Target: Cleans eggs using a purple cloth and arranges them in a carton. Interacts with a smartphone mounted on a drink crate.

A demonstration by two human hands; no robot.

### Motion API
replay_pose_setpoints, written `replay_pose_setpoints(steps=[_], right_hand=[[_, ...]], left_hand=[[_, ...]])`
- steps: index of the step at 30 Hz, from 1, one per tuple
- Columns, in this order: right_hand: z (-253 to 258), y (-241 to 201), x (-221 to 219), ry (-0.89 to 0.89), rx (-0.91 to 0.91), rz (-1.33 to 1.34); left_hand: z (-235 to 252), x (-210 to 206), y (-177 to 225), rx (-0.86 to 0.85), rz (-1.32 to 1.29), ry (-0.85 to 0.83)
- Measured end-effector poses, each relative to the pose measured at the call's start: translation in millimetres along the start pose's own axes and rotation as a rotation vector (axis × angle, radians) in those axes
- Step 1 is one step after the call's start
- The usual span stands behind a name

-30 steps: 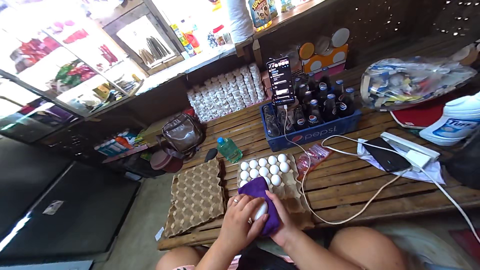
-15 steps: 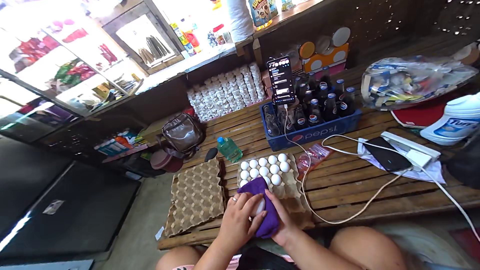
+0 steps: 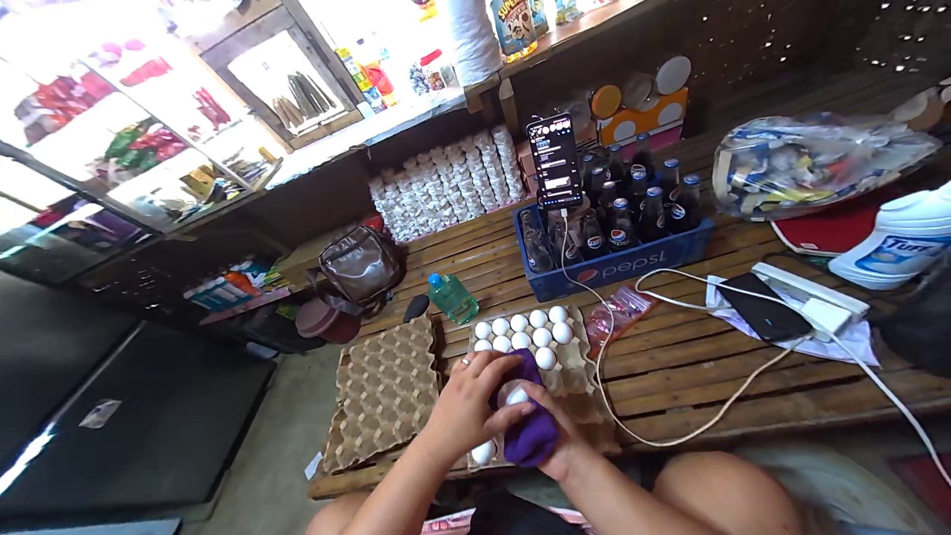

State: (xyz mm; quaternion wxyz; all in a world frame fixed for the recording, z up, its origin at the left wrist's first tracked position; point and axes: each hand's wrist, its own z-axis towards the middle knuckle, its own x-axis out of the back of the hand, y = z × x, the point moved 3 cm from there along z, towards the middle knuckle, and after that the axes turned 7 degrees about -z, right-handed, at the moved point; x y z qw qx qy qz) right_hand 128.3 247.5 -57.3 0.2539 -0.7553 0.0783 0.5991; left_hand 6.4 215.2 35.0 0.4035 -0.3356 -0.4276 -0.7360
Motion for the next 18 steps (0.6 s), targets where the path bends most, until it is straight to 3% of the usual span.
replay_pose_setpoints(steps=[6, 12, 18], right_hand=[[4, 0, 5, 0.13, -0.014, -0.046], [5, 5, 10, 0.184, -0.009, -0.064], [7, 10, 10, 0.172, -0.044, -0.04]], left_hand=[[93, 17, -21, -0.022, 0.126, -0.044], [177, -3, -58, -0.049, 0.343, -0.033], [234, -18, -71, -0.056, 0.433, -0.021]])
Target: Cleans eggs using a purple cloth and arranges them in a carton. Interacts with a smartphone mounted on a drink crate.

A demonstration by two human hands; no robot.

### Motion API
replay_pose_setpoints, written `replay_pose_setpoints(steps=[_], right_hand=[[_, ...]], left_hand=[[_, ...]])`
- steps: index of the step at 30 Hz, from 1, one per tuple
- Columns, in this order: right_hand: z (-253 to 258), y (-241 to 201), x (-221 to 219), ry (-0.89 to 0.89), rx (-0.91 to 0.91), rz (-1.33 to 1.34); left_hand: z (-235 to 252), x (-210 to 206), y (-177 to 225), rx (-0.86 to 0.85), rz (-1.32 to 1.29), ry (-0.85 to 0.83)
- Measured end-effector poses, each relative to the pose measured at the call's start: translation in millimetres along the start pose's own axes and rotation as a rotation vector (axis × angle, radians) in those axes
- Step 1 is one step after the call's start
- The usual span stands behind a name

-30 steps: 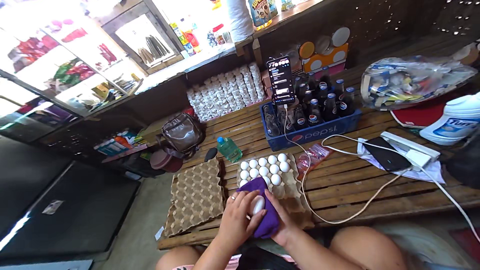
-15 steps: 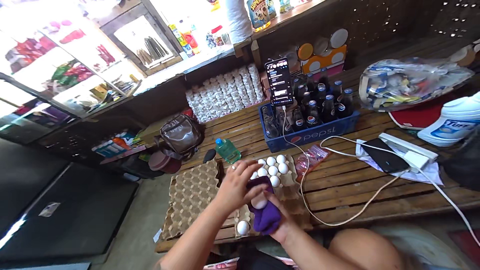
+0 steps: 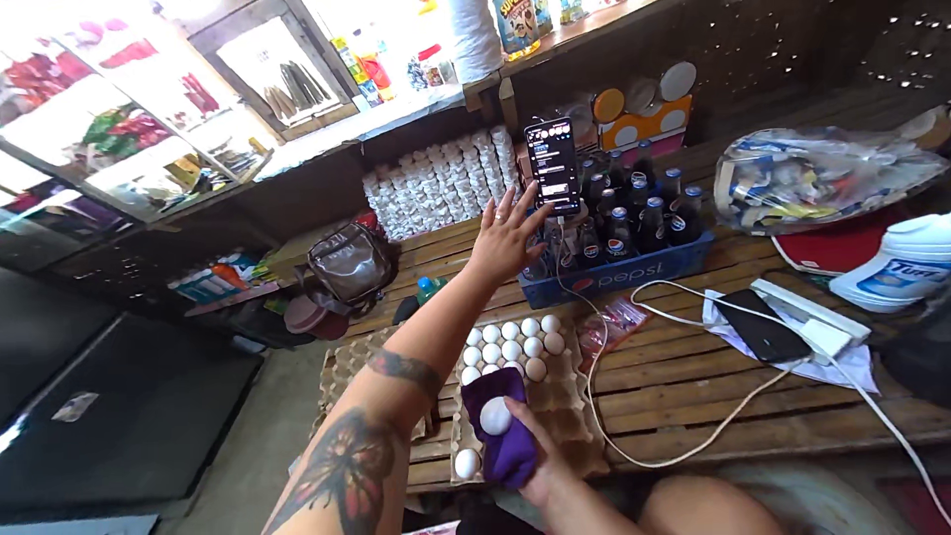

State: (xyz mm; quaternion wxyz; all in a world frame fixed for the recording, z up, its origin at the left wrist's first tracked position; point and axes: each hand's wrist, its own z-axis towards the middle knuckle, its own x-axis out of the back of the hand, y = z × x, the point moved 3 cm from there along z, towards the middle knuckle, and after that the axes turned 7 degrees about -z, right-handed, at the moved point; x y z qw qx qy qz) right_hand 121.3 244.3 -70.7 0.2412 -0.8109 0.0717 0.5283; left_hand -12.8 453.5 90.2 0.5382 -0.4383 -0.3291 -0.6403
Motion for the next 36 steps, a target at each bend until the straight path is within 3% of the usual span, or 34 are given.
replay_pose_setpoints(steps=[4, 15, 36], right_hand=[[-1, -1, -2, 0.074, 0.014, -0.065], [3, -1, 1, 0.035, 0.031, -0.04], [4, -1, 0, 0.111, -0.043, -0.011]], left_hand=[[25, 0, 5, 0.025, 0.016, 0.015], [48, -10, 0, 0.092, 0.03, -0.008], [22, -37, 10, 0.046, -0.009, -0.089]])
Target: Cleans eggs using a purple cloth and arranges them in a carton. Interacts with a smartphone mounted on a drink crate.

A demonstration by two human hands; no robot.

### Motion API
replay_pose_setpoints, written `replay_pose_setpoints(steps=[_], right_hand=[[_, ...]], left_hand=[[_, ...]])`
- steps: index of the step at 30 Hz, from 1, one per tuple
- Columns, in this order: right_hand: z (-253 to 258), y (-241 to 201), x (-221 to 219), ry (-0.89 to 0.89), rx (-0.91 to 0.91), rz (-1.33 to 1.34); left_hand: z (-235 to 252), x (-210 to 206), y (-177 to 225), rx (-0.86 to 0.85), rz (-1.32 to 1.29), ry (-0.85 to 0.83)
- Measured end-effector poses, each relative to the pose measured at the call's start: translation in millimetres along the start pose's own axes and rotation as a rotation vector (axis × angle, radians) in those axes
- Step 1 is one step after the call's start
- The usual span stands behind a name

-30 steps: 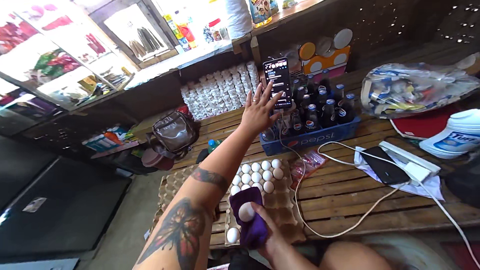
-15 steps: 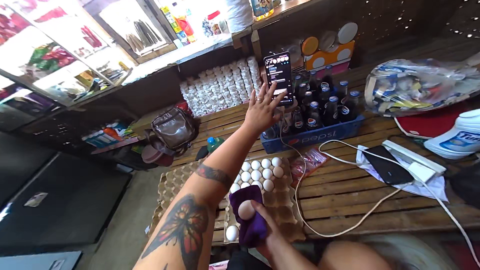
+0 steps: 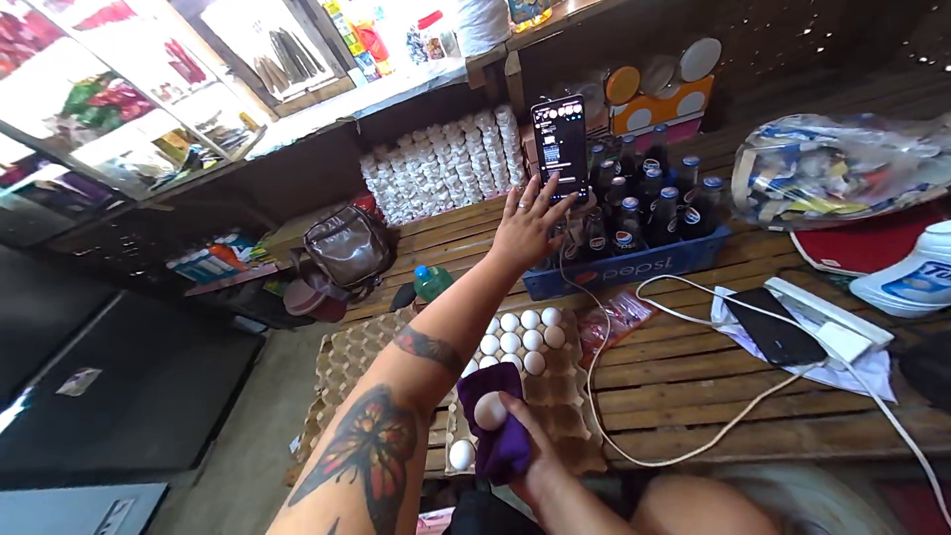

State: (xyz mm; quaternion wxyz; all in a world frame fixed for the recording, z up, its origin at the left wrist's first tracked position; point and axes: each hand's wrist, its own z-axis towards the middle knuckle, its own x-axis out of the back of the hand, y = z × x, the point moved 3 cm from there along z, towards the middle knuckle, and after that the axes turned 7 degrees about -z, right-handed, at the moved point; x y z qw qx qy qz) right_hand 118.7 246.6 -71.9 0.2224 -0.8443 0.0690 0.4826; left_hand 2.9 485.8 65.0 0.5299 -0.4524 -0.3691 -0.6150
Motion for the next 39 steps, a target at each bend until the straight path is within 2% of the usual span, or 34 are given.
replay_pose_setpoints(steps=[5, 11, 18, 23, 26, 30, 32, 34, 39], right_hand=[[-2, -1, -1, 0.01, 0.0, 0.009], [1, 1, 1, -0.038, 0.038, -0.018], [-3, -3, -2, -0.038, 0.064, -0.049], [-3, -5, -3, -0.008, 0.041, -0.027], [-2, -3, -1, -0.031, 0.025, 0.003], [0, -2, 1, -0.076, 0.029, 0.026], [1, -2, 2, -0.105, 0.053, 0.055], [0, -1, 3, -0.12, 0.076, 0.081], [5, 2, 1, -0.102, 0.074, 0.054]], left_hand=[[-1, 1, 1, -0.012, -0.004, 0.022], [13, 16, -2, 0.014, 0.015, 0.127], [31, 34, 0, 0.099, 0.004, 0.08], [19, 40, 10, 0.045, -0.012, 0.125], [-11, 48, 37, -0.095, -0.087, 0.098], [-90, 57, 73, -0.287, -0.213, -0.193], [-135, 62, 76, -0.3, -0.256, -0.238], [-178, 62, 67, -0.223, -0.261, -0.165], [-259, 45, 42, 0.1, -0.314, -0.019]])
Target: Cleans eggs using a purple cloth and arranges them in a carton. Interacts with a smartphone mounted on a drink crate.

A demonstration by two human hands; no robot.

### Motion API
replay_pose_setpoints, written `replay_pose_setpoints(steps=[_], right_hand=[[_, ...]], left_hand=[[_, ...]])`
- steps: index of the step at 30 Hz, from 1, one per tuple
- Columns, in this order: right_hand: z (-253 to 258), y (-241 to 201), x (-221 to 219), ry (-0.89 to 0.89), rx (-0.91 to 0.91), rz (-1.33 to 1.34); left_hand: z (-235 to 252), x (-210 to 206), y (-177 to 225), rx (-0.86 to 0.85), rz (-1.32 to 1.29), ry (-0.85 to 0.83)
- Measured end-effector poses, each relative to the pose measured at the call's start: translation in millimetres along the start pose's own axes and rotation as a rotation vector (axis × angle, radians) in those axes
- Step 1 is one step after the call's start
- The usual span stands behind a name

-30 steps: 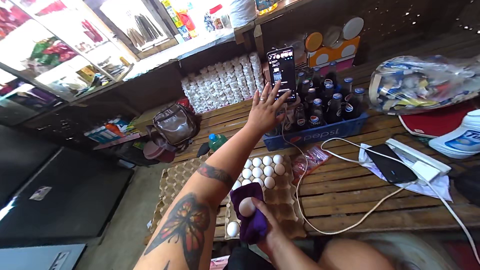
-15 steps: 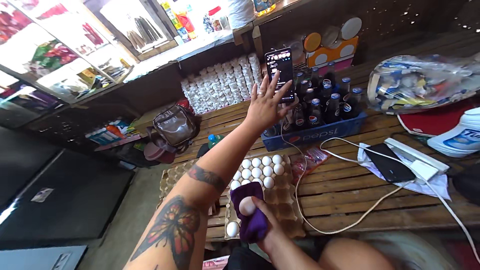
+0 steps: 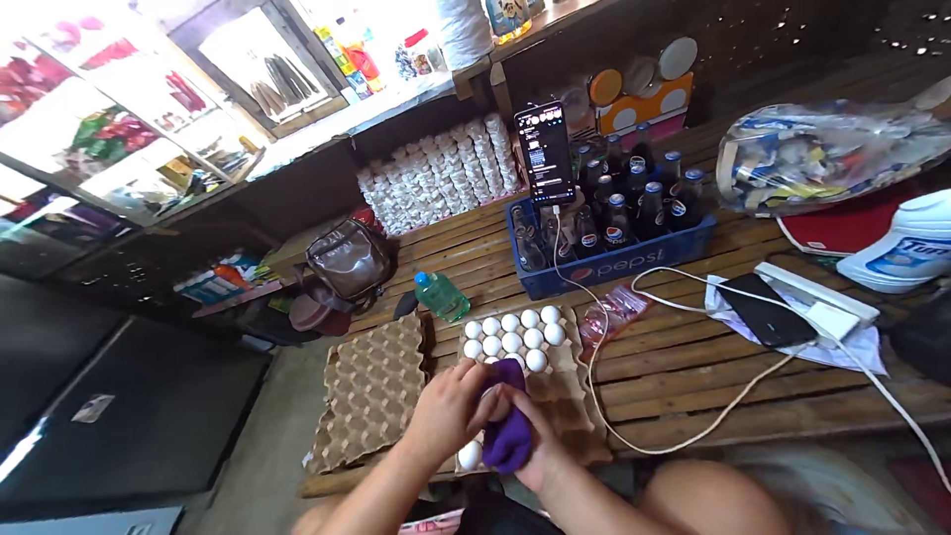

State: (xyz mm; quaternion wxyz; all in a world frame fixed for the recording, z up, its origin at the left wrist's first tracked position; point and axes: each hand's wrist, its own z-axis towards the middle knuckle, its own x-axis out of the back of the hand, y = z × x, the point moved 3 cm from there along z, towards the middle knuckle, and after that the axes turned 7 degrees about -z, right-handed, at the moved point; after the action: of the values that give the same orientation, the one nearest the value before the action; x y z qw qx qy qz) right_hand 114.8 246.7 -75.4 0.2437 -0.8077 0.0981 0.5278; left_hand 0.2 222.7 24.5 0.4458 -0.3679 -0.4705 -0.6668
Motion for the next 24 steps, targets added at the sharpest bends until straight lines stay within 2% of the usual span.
replay_pose_setpoints(steps=[5, 11, 14, 17, 19, 21, 24], right_hand=[[0, 9, -2, 0.02, -0.022, -0.03], [-6, 9, -11, 0.115, -0.055, -0.186], [-7, 7, -16, 0.158, 0.018, -0.317], [-16, 5, -25, 0.094, 0.259, -0.614], [-21, 6, -29, -0.032, 0.55, -0.806], [-21, 8, -28, -0.133, 0.87, -0.998], [-24, 5, -30, -0.157, 1.1, -1.178]], left_hand=[[-33, -28, -6, 0.162, -0.02, 0.012], [-43, -30, -2, 0.132, 0.017, 0.014], [-47, -27, -2, 0.152, -0.02, 0.073], [-49, -21, -8, 0.264, -0.167, 0.144], [-49, -17, -14, 0.313, -0.311, 0.217], [-47, -15, -15, 0.307, -0.498, 0.29], [-45, -21, -6, 0.249, -0.743, 0.353]])
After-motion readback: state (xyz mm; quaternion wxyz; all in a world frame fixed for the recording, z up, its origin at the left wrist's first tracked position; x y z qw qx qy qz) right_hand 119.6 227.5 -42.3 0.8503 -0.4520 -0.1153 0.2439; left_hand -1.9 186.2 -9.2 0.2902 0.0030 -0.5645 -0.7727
